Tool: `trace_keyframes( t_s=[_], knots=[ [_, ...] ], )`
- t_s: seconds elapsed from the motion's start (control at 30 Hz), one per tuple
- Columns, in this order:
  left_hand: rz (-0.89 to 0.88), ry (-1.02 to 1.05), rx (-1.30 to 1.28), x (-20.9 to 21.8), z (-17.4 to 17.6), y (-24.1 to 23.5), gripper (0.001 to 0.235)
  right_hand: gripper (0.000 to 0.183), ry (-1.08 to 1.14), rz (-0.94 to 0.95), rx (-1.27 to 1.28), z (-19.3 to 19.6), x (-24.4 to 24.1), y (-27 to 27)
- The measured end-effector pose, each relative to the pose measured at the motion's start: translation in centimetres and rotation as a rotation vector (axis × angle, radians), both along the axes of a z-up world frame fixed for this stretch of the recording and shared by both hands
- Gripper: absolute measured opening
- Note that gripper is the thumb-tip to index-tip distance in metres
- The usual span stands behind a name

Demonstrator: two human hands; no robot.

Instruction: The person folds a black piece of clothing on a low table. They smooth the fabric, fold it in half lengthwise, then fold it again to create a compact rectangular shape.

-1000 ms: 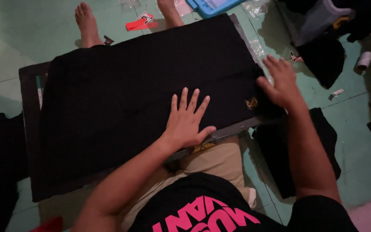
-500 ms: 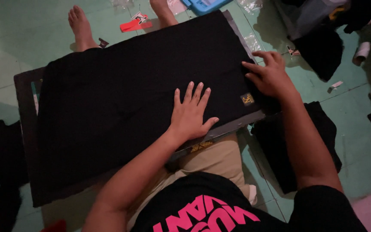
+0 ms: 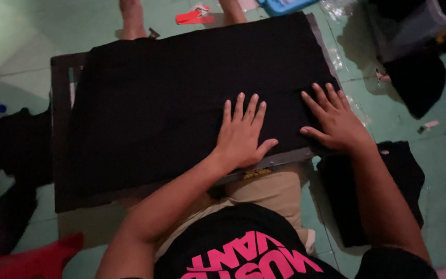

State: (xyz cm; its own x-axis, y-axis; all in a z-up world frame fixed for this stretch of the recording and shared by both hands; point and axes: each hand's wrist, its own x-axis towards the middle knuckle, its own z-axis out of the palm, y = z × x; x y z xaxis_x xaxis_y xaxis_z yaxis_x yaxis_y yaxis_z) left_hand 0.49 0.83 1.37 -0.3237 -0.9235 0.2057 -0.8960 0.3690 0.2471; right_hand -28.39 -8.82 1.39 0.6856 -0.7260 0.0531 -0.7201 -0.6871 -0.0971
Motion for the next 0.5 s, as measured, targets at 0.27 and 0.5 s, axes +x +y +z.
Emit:
trace_keyframes(
  t_s=[0.27,0.5],
  knots=[
    [0.166,-0.061,-0.412,13.8,-4.0,1.2,0.026,0.077,-0.057,0.108,-0.328,-0.9,5.4,2.2],
    [0.191,-0.055,-0.132,19.1,-3.9,1.8,0.034,0.078,-0.231,0.281,-0.215,-0.5,13.5,5.1]
  ],
)
